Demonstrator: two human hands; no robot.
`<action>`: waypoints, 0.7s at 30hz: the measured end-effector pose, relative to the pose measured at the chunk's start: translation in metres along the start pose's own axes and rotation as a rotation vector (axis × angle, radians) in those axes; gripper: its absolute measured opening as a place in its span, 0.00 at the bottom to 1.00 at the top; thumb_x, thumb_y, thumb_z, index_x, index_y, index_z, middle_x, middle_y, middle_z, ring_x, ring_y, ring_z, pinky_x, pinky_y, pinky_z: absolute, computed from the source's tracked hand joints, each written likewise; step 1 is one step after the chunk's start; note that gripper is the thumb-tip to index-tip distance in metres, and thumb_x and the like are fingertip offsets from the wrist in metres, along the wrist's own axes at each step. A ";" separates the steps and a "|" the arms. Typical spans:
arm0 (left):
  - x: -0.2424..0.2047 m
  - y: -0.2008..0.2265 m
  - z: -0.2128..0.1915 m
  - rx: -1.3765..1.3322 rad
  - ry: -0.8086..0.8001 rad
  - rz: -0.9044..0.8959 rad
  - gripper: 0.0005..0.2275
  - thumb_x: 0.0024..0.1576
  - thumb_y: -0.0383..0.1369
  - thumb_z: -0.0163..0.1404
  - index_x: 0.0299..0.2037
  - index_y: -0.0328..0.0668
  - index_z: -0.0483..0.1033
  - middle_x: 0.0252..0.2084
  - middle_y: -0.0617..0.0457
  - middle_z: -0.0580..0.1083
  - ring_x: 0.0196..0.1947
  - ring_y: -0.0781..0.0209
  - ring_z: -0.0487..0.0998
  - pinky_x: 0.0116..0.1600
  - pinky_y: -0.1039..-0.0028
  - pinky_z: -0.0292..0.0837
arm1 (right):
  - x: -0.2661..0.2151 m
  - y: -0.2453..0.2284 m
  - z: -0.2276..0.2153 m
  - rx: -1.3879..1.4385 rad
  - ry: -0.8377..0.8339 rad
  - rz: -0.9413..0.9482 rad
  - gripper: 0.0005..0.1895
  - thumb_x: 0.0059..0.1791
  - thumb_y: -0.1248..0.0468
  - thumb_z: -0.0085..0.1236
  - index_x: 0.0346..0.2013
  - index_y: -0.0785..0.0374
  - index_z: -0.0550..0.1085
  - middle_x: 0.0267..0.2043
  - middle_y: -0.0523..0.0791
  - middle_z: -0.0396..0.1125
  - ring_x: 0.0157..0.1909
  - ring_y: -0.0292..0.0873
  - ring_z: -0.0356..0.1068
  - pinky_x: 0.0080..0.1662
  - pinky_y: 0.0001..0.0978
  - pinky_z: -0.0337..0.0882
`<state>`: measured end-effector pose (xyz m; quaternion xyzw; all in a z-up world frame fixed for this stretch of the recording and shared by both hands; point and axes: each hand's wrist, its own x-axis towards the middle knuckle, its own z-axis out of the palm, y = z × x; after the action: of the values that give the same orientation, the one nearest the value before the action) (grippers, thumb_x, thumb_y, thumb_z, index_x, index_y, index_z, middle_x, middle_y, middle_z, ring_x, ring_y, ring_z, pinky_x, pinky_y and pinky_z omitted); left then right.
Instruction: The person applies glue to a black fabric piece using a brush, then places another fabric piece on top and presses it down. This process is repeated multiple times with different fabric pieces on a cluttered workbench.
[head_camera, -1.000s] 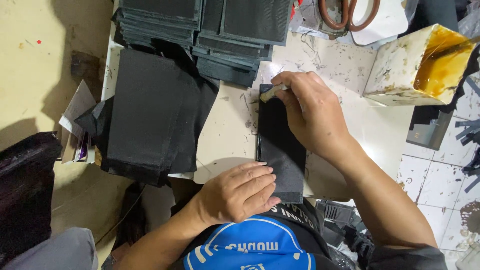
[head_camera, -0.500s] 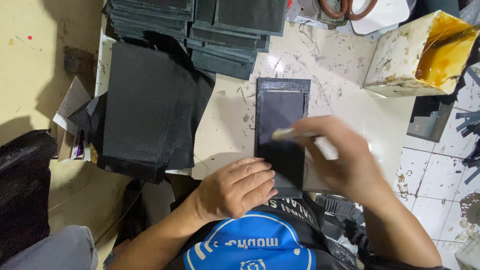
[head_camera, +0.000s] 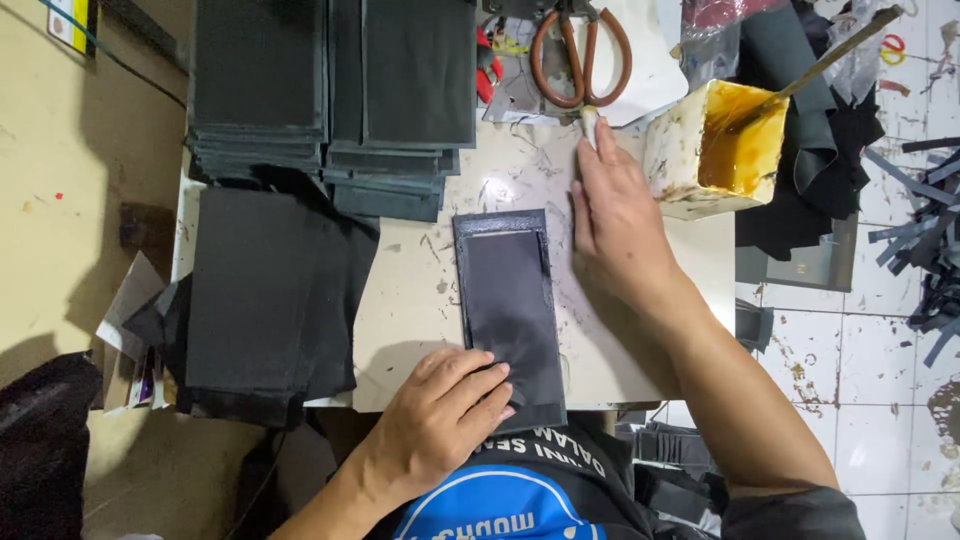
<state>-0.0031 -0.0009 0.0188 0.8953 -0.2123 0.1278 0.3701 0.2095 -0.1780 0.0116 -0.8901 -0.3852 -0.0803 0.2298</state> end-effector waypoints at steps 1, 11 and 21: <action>0.002 0.000 0.000 0.001 -0.003 -0.001 0.08 0.54 0.27 0.59 0.42 0.32 0.81 0.48 0.44 0.79 0.53 0.50 0.76 0.62 0.56 0.70 | -0.001 0.000 -0.003 0.003 0.000 0.002 0.22 0.54 0.74 0.48 0.62 0.84 0.65 0.70 0.69 0.54 0.67 0.66 0.62 0.65 0.48 0.64; 0.021 -0.009 -0.020 -0.035 -0.124 -0.033 0.13 0.55 0.31 0.59 0.48 0.32 0.78 0.52 0.44 0.75 0.55 0.51 0.70 0.59 0.60 0.64 | -0.057 -0.027 -0.047 0.385 -0.178 0.041 0.32 0.47 0.65 0.62 0.66 0.66 0.64 0.61 0.50 0.68 0.61 0.48 0.65 0.64 0.42 0.68; 0.031 -0.023 -0.008 -0.127 0.068 -0.189 0.05 0.57 0.30 0.57 0.41 0.42 0.78 0.43 0.55 0.78 0.45 0.60 0.74 0.50 0.70 0.72 | -0.073 -0.026 -0.038 1.039 -0.346 0.195 0.43 0.35 0.59 0.76 0.58 0.61 0.61 0.55 0.49 0.61 0.60 0.52 0.74 0.64 0.49 0.78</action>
<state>0.0345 0.0104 0.0228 0.8812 -0.1219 0.1090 0.4435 0.1417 -0.2273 0.0310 -0.6914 -0.3223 0.2892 0.5783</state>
